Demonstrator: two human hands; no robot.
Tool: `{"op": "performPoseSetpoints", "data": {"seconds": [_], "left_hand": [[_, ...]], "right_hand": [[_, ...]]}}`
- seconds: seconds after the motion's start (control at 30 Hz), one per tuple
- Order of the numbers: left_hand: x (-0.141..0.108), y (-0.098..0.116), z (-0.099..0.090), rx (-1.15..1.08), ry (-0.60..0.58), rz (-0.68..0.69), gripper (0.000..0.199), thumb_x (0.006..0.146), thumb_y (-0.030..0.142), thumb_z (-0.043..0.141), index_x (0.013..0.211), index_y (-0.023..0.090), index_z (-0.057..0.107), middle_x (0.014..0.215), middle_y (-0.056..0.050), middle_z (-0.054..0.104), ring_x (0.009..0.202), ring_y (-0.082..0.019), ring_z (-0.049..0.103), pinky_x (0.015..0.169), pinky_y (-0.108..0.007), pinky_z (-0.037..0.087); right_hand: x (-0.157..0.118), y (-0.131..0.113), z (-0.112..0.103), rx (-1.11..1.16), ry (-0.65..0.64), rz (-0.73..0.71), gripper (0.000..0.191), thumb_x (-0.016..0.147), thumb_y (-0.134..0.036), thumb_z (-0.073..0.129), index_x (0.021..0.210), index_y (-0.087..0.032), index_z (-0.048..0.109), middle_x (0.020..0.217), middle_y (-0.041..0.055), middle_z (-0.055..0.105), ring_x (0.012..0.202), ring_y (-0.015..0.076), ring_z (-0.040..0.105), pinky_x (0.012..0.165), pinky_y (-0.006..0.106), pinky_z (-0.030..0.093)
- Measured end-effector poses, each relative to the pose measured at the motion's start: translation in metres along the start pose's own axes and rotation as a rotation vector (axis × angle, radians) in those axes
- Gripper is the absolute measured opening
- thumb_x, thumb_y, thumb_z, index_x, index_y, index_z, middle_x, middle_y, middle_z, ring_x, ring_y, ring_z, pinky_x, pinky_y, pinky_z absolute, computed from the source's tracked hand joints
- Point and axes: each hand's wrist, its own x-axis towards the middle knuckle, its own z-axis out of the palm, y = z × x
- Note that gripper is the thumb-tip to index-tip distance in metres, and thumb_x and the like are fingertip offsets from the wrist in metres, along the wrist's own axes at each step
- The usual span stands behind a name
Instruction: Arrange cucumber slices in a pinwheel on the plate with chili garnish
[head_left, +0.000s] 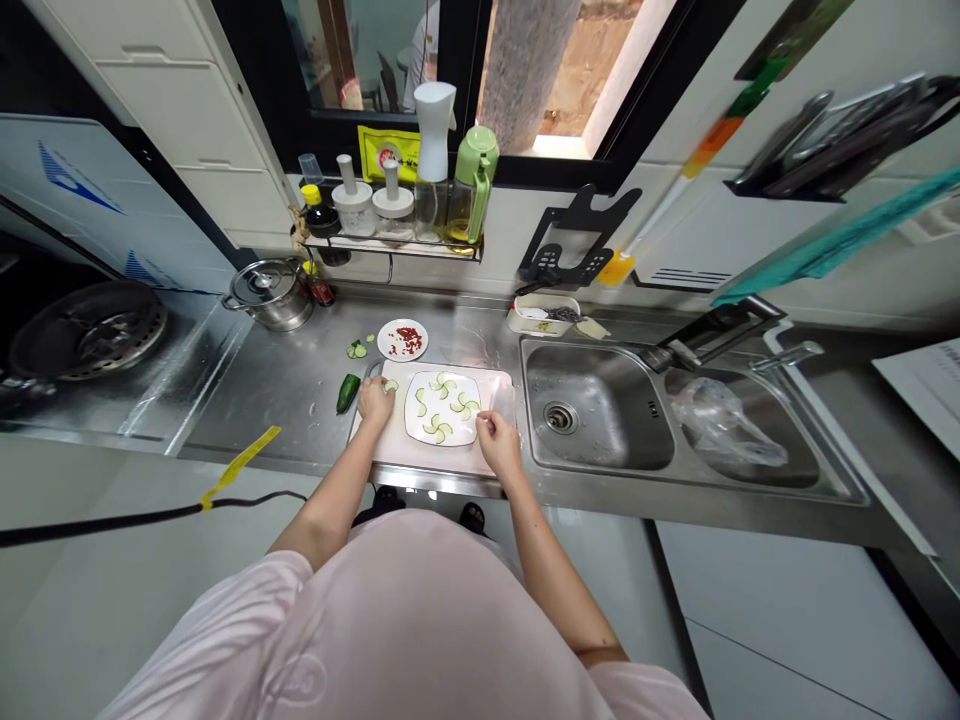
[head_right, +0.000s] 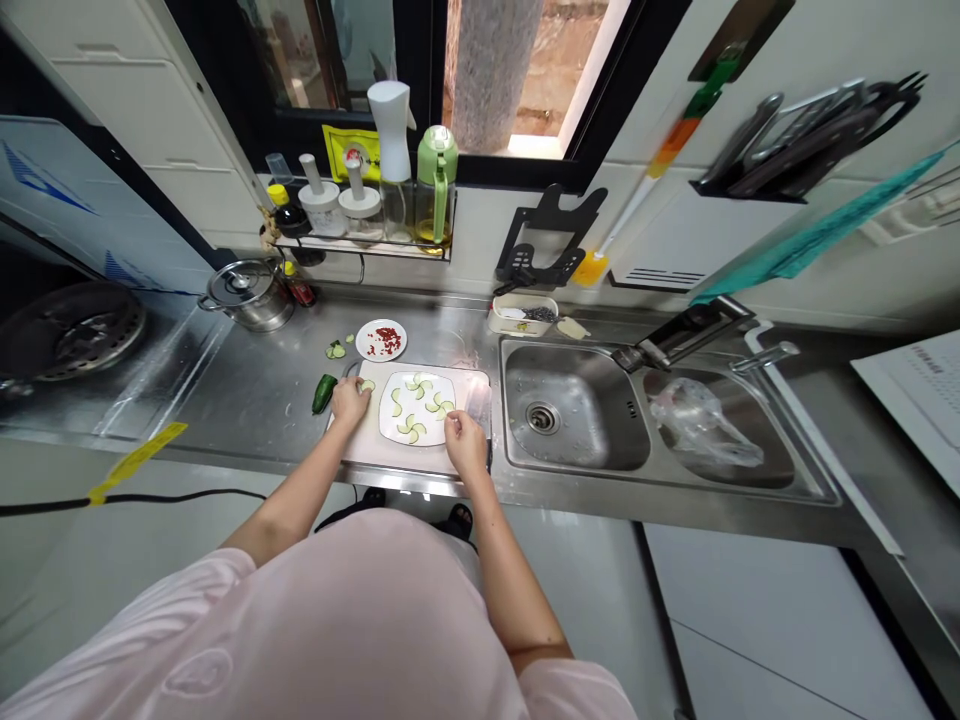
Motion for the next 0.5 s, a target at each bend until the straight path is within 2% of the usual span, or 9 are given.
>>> {"op": "performPoseSetpoints", "data": {"seconds": [0.2,0.37,0.5], "left_hand": [[0.002,-0.001,0.005,-0.111,0.012,-0.048,0.027,0.081,0.022,0.052,0.105,0.023,0.064,0.094,-0.007,0.068,0.092,-0.021,0.063,0.081,-0.031,0.045],[0.006,-0.004,0.007,-0.350,0.009,-0.118,0.023,0.077,0.023,0.056,0.099,0.023,0.064,0.089,-0.001,0.069,0.082,-0.015,0.063,0.076,-0.027,0.045],[0.006,0.003,0.001,-0.607,-0.015,-0.130,0.021,0.071,0.023,0.061,0.092,0.019,0.062,0.082,0.000,0.066,0.076,-0.012,0.062,0.074,-0.024,0.047]], "right_hand": [[0.001,-0.003,0.003,0.007,-0.009,-0.006,0.035,0.086,-0.040,0.042,0.096,-0.018,0.068,0.076,0.0053,0.067,0.072,0.0198,0.061,0.066,0.027,0.042],[0.003,-0.011,0.002,0.030,-0.033,0.000,0.033,0.086,-0.038,0.042,0.096,-0.019,0.067,0.078,0.0050,0.068,0.074,0.0200,0.062,0.066,0.027,0.042],[0.007,-0.020,0.001,0.047,-0.031,-0.014,0.032,0.086,-0.038,0.043,0.096,-0.019,0.067,0.079,0.0045,0.068,0.075,0.0197,0.062,0.068,0.027,0.043]]}}
